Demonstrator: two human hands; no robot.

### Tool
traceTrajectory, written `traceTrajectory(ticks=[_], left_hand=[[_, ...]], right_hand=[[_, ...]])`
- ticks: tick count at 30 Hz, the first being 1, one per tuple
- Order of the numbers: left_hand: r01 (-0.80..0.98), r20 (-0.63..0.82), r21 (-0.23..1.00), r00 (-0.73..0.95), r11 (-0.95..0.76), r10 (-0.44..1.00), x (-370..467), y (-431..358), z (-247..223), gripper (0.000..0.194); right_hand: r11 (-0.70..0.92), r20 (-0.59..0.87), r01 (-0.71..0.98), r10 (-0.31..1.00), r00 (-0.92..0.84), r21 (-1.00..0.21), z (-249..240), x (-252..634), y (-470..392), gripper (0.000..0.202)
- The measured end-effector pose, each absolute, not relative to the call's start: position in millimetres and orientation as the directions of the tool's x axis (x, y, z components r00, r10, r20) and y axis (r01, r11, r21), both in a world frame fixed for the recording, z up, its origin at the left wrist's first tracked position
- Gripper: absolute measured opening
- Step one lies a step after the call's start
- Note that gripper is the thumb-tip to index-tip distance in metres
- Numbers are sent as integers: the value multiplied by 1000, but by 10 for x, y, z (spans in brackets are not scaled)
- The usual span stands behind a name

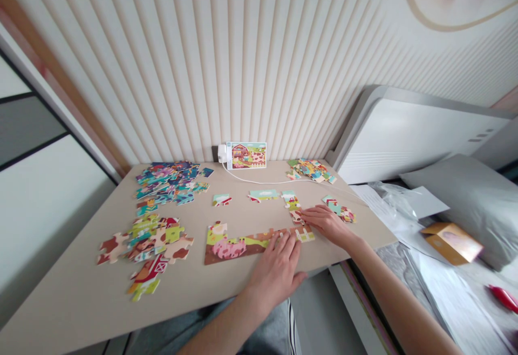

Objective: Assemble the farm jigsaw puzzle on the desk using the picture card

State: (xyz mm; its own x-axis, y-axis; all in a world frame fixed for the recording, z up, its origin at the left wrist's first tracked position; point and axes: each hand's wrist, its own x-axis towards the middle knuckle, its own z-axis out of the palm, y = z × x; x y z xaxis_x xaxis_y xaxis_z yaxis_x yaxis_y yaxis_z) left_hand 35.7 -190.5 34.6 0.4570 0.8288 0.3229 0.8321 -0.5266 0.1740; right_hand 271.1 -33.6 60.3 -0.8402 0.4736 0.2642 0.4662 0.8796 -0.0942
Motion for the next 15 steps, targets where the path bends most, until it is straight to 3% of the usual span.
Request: traceTrajectory(ticks=[15], left_hand=[[836, 324, 162, 456, -524, 829, 368, -1907, 345, 68]], right_hand=[[886, 224, 464, 455, -862, -14, 701, 2712, -539, 46]])
